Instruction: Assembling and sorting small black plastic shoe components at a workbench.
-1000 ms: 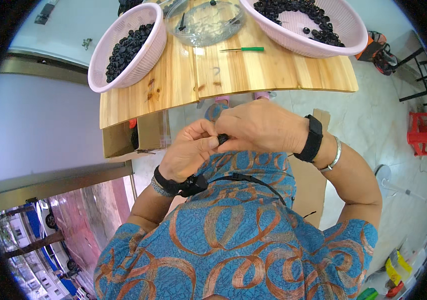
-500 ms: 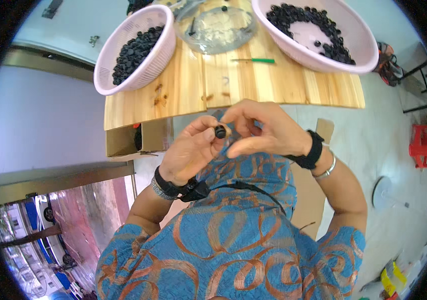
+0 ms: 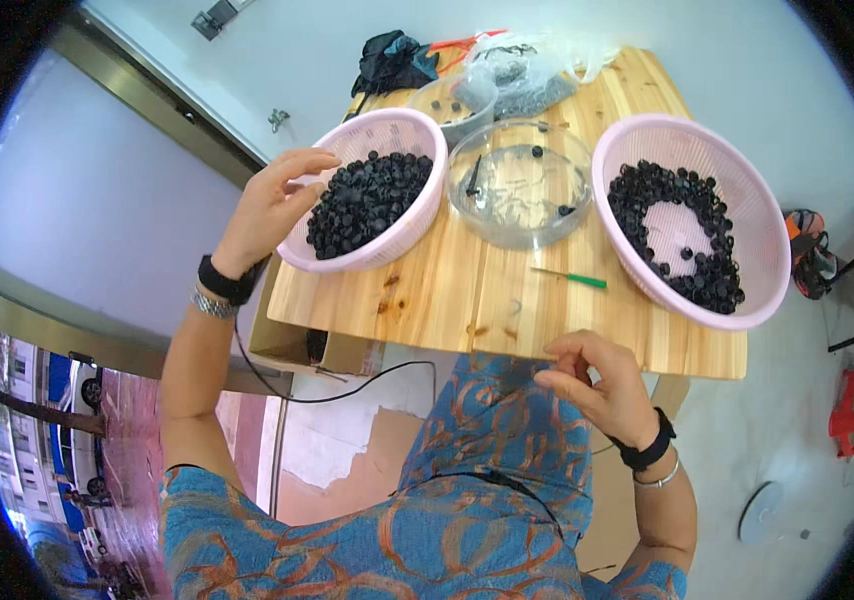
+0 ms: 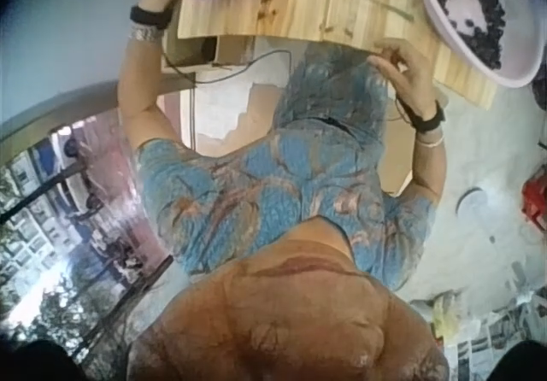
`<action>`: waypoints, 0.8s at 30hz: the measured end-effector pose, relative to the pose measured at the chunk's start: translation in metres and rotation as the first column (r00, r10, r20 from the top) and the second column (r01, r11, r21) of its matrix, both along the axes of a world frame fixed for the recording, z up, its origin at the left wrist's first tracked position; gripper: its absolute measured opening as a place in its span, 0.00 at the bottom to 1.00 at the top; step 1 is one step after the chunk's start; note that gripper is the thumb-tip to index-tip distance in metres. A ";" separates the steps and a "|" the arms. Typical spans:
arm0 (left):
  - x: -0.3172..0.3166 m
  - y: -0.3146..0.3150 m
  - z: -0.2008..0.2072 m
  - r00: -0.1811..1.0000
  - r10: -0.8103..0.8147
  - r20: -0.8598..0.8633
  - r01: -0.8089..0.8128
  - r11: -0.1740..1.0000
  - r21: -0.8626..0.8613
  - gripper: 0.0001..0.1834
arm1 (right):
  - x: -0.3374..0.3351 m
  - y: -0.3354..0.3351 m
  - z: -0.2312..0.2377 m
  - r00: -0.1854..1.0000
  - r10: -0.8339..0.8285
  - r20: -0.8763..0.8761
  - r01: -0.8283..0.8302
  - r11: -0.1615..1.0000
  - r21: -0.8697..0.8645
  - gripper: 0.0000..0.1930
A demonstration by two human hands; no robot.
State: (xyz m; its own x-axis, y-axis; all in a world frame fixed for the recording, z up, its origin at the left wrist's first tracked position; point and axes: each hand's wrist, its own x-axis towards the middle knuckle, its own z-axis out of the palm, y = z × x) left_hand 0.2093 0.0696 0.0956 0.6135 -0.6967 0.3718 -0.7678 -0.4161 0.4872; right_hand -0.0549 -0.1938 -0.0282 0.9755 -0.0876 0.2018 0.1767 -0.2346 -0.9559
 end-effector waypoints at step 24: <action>0.210 -0.251 -0.100 0.976 -0.095 0.194 -0.105 0.576 0.810 0.13 | 0.033 -0.036 -0.026 0.978 0.121 -0.168 -0.126 0.992 -0.020 0.11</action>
